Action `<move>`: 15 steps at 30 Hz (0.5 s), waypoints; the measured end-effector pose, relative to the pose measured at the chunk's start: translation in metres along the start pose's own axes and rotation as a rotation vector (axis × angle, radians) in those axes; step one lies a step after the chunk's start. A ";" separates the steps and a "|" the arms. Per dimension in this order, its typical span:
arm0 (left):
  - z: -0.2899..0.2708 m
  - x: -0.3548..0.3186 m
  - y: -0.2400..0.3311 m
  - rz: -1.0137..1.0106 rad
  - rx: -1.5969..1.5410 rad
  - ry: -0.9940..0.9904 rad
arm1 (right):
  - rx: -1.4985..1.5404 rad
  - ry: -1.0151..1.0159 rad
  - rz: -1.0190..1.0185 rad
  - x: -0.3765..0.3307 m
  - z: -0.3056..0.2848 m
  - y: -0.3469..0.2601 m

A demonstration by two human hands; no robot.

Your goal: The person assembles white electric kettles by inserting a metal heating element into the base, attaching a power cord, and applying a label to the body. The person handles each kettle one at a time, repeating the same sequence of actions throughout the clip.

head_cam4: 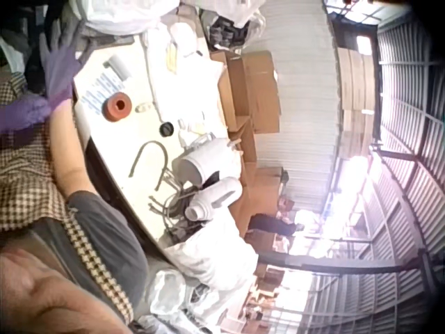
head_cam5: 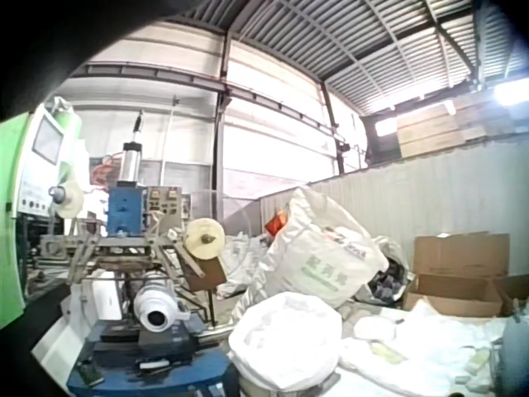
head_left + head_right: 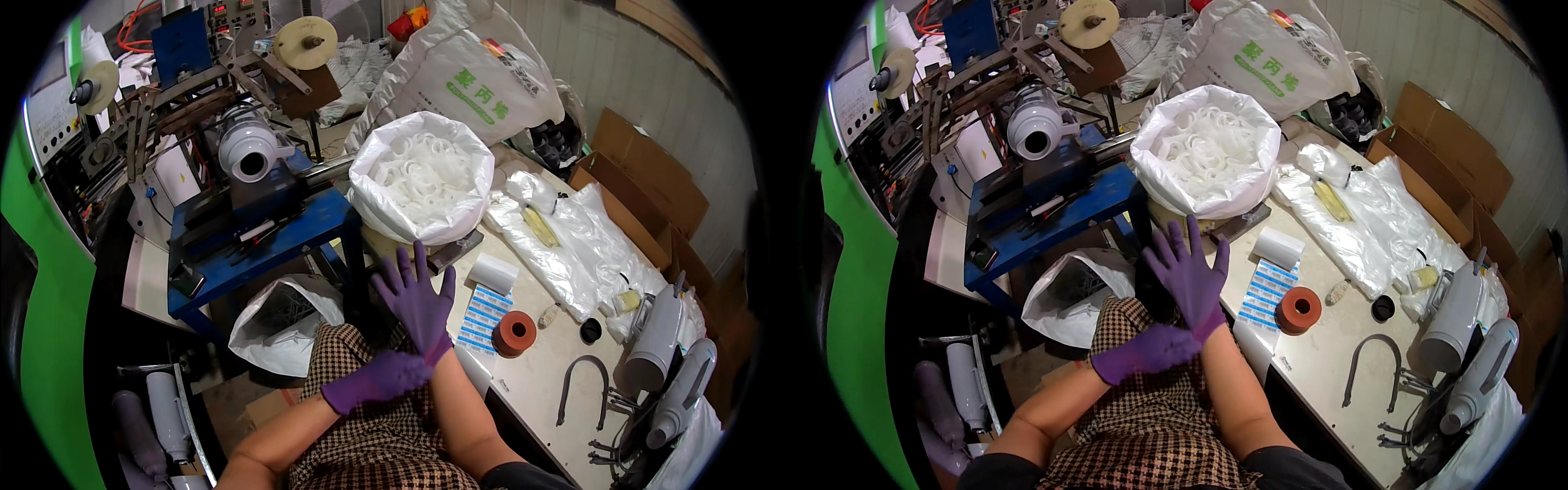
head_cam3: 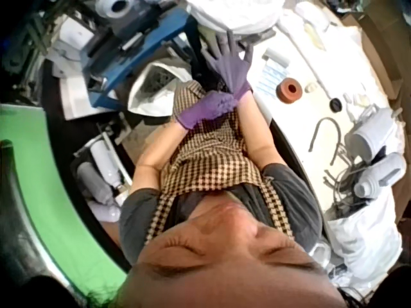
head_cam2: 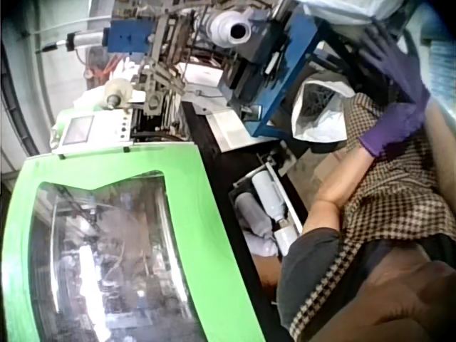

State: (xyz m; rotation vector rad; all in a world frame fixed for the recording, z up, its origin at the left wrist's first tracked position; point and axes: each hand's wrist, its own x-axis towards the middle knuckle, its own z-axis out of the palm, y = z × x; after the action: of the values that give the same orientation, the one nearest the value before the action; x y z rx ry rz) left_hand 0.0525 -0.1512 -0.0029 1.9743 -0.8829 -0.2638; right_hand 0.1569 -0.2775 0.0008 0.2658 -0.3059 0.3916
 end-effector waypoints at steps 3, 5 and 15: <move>0.010 -0.009 -0.001 -0.120 -0.157 -0.207 | -0.451 -0.081 0.177 -0.018 0.015 0.016; 0.014 -0.018 0.002 -0.170 -0.162 -0.196 | -0.666 -0.030 0.120 -0.026 0.020 0.021; -0.061 -0.008 0.032 0.204 -0.265 0.262 | -1.641 -0.395 0.115 -0.067 0.063 0.029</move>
State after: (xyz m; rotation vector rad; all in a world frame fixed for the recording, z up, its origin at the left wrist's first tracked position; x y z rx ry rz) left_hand 0.0621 -0.1152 0.0560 1.6162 -0.8253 -0.0020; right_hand 0.0711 -0.2937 0.0415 -1.3043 -0.9254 0.0991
